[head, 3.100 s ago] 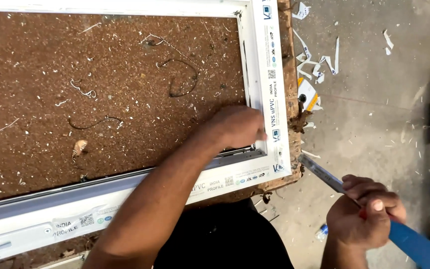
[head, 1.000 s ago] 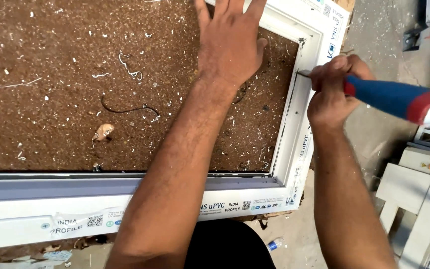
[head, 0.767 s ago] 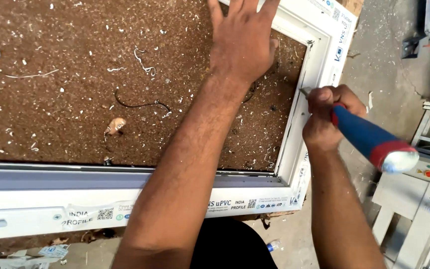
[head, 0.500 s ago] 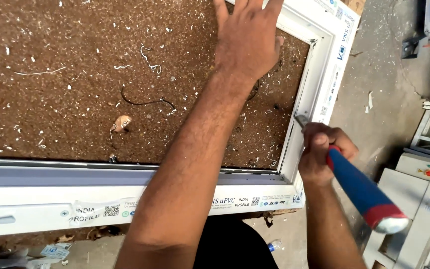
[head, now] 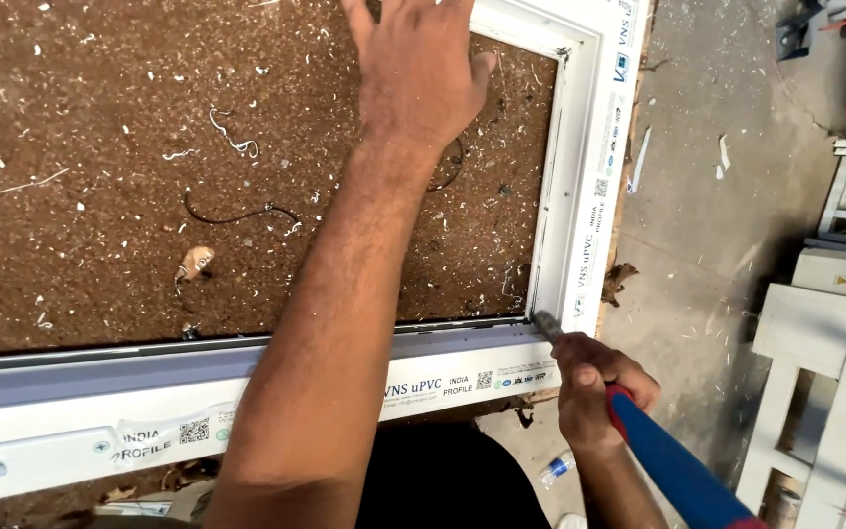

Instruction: The recorder uses a handheld scraping tool to remove protective film and debris from a white uPVC window frame in a workshop environment.

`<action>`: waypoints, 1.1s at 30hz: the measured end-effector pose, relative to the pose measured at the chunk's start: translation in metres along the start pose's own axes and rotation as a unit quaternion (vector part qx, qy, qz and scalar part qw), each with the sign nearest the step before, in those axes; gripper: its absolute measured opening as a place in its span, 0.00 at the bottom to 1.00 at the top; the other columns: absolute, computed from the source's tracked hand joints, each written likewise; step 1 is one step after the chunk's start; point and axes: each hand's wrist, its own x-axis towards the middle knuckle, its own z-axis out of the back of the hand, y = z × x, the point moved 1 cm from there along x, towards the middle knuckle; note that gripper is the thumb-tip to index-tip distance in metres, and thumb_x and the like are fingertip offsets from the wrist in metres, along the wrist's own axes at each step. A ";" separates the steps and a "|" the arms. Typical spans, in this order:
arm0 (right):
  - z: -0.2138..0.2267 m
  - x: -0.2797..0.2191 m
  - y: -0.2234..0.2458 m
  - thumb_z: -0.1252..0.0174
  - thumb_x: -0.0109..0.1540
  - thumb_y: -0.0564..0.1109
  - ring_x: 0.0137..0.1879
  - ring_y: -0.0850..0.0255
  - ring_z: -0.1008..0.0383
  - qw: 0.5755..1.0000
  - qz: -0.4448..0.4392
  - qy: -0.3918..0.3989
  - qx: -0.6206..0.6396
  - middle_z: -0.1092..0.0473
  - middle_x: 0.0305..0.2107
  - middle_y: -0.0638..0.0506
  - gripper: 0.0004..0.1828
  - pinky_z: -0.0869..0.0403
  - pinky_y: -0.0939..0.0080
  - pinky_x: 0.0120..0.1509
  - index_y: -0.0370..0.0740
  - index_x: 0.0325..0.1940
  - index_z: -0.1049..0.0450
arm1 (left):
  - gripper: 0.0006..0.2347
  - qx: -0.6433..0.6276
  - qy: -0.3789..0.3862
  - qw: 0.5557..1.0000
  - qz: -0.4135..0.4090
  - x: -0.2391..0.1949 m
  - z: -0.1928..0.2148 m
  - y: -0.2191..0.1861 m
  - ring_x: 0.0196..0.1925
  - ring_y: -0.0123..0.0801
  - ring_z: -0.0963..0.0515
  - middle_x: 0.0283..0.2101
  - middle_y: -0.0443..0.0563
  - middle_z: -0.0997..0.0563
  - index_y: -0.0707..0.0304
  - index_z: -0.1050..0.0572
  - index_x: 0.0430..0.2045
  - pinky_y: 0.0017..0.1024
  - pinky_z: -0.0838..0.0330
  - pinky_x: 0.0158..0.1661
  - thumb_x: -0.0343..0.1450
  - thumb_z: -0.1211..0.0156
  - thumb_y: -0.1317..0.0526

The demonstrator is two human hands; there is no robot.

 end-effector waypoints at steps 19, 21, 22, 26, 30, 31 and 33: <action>0.006 0.226 -0.068 0.41 0.73 0.56 0.36 0.57 0.35 0.988 0.081 0.004 0.133 0.38 0.29 0.50 0.19 0.32 0.56 0.44 0.42 0.39 0.37 | 0.34 0.009 0.078 0.995 0.058 -0.001 0.021 -0.020 0.77 0.58 0.55 0.72 0.71 0.46 0.65 0.37 0.68 0.74 0.76 0.68 0.68 0.29 0.54; 0.002 0.233 -0.074 0.41 0.75 0.56 0.37 0.58 0.36 0.987 0.075 0.009 0.139 0.40 0.30 0.50 0.20 0.32 0.55 0.48 0.41 0.40 0.37 | 0.34 0.005 0.071 0.996 0.054 0.002 0.020 -0.021 0.77 0.58 0.56 0.73 0.71 0.47 0.66 0.37 0.67 0.74 0.76 0.68 0.68 0.28 0.54; -0.001 0.237 -0.077 0.41 0.77 0.56 0.38 0.59 0.37 0.987 0.067 0.014 0.148 0.41 0.30 0.50 0.21 0.32 0.55 0.52 0.39 0.42 0.37 | 0.34 0.004 0.064 0.997 0.052 0.003 0.020 -0.021 0.77 0.58 0.57 0.73 0.72 0.48 0.66 0.36 0.67 0.75 0.76 0.68 0.67 0.28 0.54; -0.016 0.247 -0.086 0.39 0.75 0.56 0.38 0.59 0.34 0.985 0.046 -0.005 0.168 0.38 0.30 0.51 0.21 0.29 0.52 0.54 0.40 0.40 0.36 | 0.33 0.005 0.070 0.996 0.058 0.003 0.021 -0.021 0.77 0.57 0.59 0.74 0.72 0.51 0.66 0.35 0.66 0.75 0.75 0.68 0.67 0.28 0.53; -0.016 0.248 -0.096 0.37 0.72 0.52 0.37 0.57 0.31 0.995 0.001 -0.038 0.091 0.38 0.30 0.51 0.19 0.26 0.50 0.49 0.42 0.38 0.38 | 0.33 0.000 0.056 0.997 0.058 0.003 0.019 -0.021 0.78 0.56 0.63 0.75 0.70 0.55 0.66 0.33 0.65 0.76 0.74 0.69 0.67 0.27 0.52; -0.016 0.249 -0.096 0.37 0.72 0.51 0.34 0.57 0.32 0.999 -0.003 -0.036 0.040 0.40 0.28 0.51 0.21 0.25 0.50 0.48 0.41 0.35 0.39 | 0.33 -0.003 0.053 0.997 0.061 0.004 0.020 -0.021 0.78 0.55 0.63 0.75 0.69 0.55 0.65 0.33 0.65 0.77 0.73 0.69 0.67 0.27 0.52; -0.026 0.257 -0.096 0.38 0.71 0.51 0.33 0.56 0.33 0.997 -0.025 -0.042 0.063 0.40 0.26 0.50 0.19 0.25 0.48 0.47 0.39 0.35 0.37 | 0.33 -0.005 0.059 0.996 0.063 0.000 0.020 -0.020 0.78 0.55 0.64 0.75 0.69 0.56 0.66 0.33 0.65 0.77 0.74 0.69 0.67 0.27 0.52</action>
